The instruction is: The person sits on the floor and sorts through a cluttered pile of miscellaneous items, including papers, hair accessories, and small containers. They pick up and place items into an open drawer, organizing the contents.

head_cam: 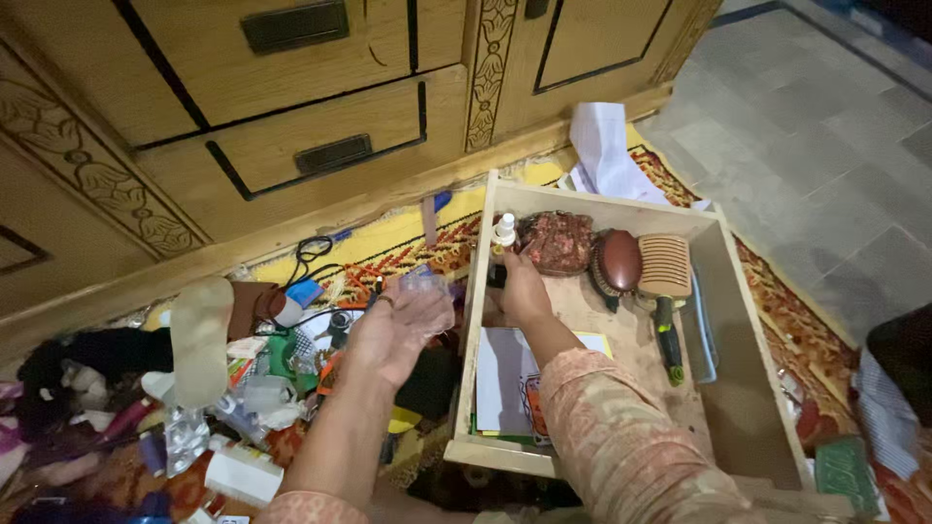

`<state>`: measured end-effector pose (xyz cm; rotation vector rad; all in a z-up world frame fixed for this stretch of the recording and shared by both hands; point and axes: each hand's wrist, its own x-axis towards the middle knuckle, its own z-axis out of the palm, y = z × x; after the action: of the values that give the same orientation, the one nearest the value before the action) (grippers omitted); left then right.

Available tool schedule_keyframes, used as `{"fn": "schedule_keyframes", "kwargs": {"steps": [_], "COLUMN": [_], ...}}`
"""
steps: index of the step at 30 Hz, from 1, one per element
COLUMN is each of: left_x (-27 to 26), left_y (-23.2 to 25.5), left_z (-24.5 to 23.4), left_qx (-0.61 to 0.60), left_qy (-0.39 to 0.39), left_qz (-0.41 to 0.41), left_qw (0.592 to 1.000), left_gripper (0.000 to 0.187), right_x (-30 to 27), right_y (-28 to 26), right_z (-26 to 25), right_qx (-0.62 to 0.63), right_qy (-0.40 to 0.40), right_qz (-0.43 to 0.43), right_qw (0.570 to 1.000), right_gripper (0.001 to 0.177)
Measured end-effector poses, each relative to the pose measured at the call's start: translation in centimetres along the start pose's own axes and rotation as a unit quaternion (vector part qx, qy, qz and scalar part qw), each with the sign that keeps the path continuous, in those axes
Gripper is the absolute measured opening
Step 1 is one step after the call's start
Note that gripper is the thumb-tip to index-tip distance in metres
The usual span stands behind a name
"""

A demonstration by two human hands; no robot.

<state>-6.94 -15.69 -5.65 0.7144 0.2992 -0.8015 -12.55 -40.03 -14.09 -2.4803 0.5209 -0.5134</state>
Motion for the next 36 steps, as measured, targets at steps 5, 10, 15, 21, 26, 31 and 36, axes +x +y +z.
{"fn": "schedule_keyframes", "kwargs": {"steps": [5,10,15,21,26,31,36], "left_x": [0.7,-0.2,-4.9,-6.3,-5.3,-4.2,-4.1], "left_y": [1.4,5.6,13.9,15.6,15.3,16.4,17.0], "left_z": [-2.1,-2.1,-4.8,-5.3,-4.9,-7.3,-7.7], "left_qx": [0.116,0.052,0.014,-0.058,-0.088,-0.076,-0.091], "left_qy": [-0.030,-0.060,-0.003,0.041,0.030,-0.043,-0.009], "left_qz": [0.017,0.064,0.171,0.169,0.152,0.194,0.152], "left_qw": [0.993,0.995,0.985,0.983,0.984,0.977,0.984], "left_gripper": [0.040,0.038,0.042,0.039,0.034,0.032,0.033], "right_x": [-0.1,1.4,1.9,4.9,7.6,6.5,4.3], "right_y": [-0.4,-3.9,-9.0,-11.0,-11.1,-11.7,-14.4], "right_z": [-0.6,-2.9,-4.2,0.4,8.2,10.0,5.0], "right_qx": [0.012,-0.043,0.076,0.022,-0.240,-0.185,-0.084], "right_qy": [0.018,0.035,0.113,-0.120,-0.251,-0.217,-0.202], "right_qz": [0.022,0.087,-0.069,-0.062,-0.058,0.032,-0.081], "right_qw": [1.000,0.995,0.988,0.991,0.936,0.958,0.972], "right_gripper": [0.055,0.040,0.031,0.037,0.057,0.036,0.048]}}
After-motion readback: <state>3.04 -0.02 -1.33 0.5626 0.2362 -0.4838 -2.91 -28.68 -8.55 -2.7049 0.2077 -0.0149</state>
